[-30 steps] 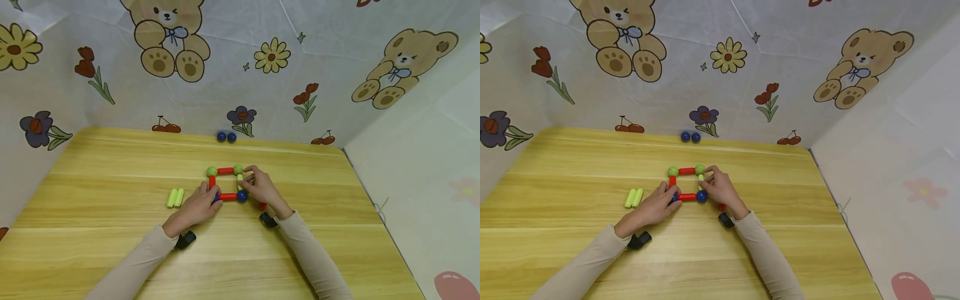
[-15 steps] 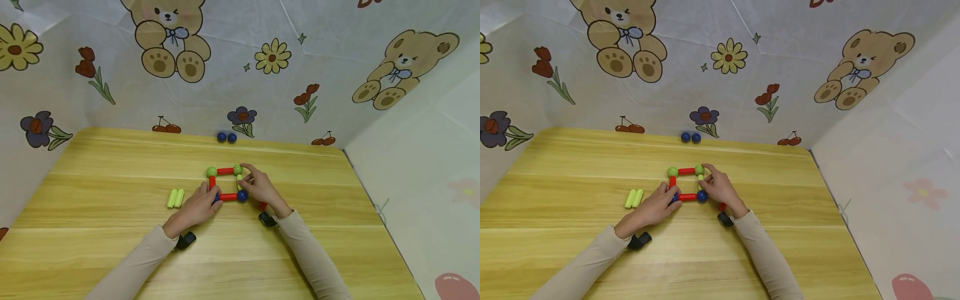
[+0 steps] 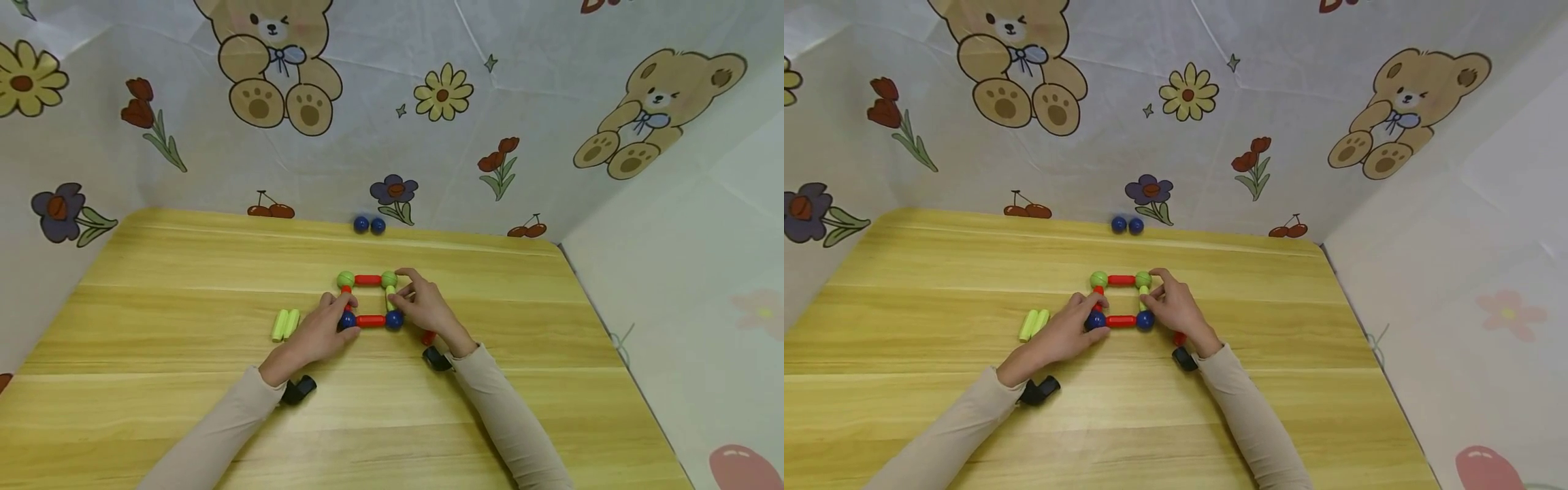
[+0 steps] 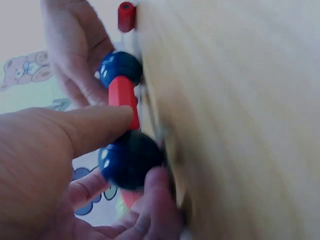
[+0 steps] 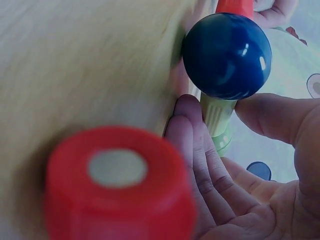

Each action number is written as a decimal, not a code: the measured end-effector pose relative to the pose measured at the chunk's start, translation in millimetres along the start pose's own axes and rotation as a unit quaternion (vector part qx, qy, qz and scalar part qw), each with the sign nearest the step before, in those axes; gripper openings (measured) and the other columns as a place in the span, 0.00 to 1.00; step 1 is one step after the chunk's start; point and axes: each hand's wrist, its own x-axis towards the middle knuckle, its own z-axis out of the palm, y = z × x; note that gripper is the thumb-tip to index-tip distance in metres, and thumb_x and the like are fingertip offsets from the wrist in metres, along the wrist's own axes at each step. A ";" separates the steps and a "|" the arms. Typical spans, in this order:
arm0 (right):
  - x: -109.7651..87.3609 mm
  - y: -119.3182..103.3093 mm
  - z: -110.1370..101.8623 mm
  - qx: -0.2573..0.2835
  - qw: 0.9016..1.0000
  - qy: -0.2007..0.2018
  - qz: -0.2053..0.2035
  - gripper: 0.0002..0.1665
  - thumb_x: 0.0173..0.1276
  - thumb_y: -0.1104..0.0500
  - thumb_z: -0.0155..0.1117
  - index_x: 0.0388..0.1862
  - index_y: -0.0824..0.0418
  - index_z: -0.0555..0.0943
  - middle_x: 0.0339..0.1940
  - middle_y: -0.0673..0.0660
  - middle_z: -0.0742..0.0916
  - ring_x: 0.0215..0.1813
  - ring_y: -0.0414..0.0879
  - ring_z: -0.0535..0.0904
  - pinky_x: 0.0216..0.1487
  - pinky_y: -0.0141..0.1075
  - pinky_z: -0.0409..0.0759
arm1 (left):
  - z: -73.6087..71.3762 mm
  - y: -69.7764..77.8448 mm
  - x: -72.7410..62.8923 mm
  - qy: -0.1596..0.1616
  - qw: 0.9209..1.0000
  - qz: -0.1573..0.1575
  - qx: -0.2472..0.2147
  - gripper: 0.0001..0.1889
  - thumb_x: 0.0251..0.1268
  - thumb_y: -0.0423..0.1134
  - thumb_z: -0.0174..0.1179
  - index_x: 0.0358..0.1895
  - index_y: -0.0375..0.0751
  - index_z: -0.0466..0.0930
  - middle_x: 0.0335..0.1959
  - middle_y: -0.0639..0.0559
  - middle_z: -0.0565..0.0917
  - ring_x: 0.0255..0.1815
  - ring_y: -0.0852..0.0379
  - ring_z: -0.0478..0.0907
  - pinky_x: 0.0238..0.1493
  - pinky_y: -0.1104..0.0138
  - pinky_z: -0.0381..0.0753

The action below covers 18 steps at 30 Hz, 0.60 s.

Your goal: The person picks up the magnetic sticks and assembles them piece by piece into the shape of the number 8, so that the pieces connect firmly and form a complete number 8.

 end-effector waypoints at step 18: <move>-4.1 -3.0 -1.3 0.019 0.998 -0.036 -0.041 0.47 0.59 0.62 0.77 0.75 0.61 0.65 0.72 0.66 0.68 0.51 0.55 0.82 0.51 0.44 0.83 | -10.5 -3.4 3.1 0.093 0.995 0.044 -0.003 0.18 0.65 0.28 0.64 0.58 0.35 0.76 0.45 0.39 0.80 0.37 0.51 0.78 0.37 0.60 0.79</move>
